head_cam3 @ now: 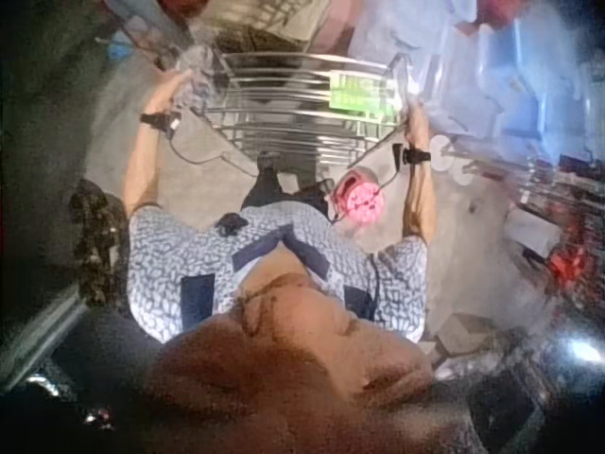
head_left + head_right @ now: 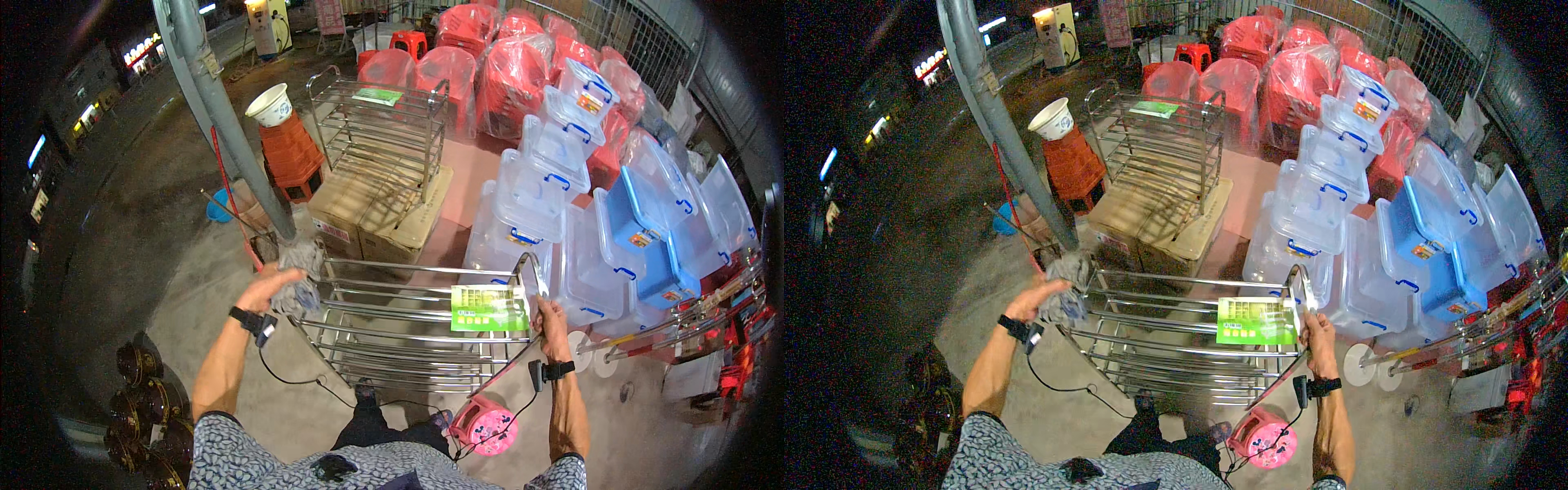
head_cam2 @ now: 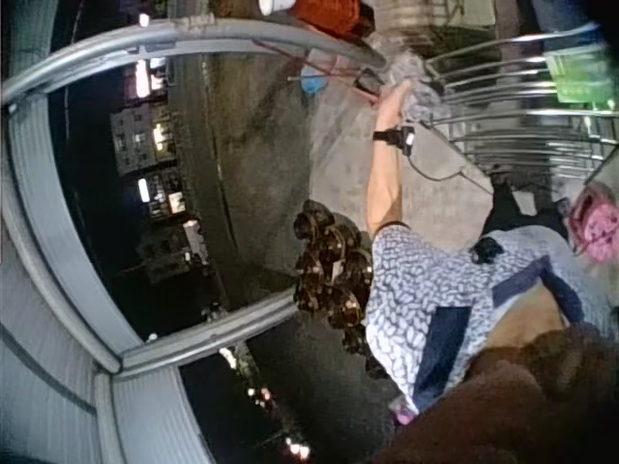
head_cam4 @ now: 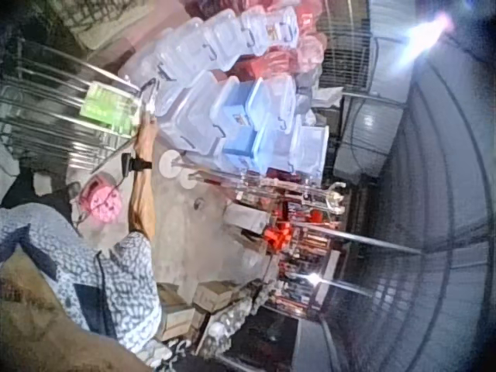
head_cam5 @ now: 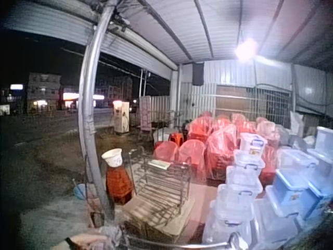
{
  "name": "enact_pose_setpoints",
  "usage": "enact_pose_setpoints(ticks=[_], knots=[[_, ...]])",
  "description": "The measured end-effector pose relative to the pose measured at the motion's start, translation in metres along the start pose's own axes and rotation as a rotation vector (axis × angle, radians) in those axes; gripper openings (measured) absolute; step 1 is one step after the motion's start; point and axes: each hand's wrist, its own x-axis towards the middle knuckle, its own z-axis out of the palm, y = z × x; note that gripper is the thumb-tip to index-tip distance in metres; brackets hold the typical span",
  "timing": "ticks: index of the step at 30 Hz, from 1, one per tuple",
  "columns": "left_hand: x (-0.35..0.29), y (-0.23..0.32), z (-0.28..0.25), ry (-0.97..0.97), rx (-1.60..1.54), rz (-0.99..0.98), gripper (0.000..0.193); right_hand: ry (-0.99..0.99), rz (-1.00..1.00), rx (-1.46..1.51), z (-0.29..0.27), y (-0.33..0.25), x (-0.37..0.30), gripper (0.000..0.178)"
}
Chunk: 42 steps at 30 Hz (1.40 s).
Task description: Cleaning a metal drying rack with a cloth.
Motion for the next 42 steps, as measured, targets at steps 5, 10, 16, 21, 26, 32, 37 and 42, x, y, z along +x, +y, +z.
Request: enact_pose_setpoints(ticks=[5, 10, 16, 21, 26, 32, 37, 42], knots=[[0.001, 0.108, -0.071, 0.028, 0.101, 0.088, 0.052, 0.044, -0.137, -0.017, 0.09, -0.081, -0.014, 0.03], [0.011, 0.213, -0.133, 0.026, 0.146, 0.192, 0.055, -0.002, -0.241, 0.035, 0.155, -0.167, -0.023, 0.034], [0.052, 0.305, -0.195, 0.264, 0.457, 0.365, 0.072, -0.15, -0.332, 0.171, 0.226, -0.236, -0.01, 0.022], [0.099, 0.35, -0.215, 0.279, 0.362, 0.359, 0.082, -0.225, -0.418, 0.253, 0.28, -0.258, 0.019, 0.021], [0.147, 0.362, -0.22, 0.348, 0.357, 0.427, 0.076, -0.208, -0.436, 0.231, 0.316, -0.269, 0.062, 0.019], [0.231, 0.372, -0.27, 0.512, 0.454, 0.469, 0.084, -0.207, -0.416, 0.28, 0.363, -0.274, 0.101, 0.017], [0.277, 0.375, -0.252, 0.36, 0.424, 0.423, 0.055, -0.177, -0.402, 0.225, 0.375, -0.274, 0.12, 0.019], [0.321, 0.366, -0.271, 0.321, 0.448, 0.383, 0.055, -0.099, -0.389, 0.18, 0.405, -0.278, 0.134, 0.02]])
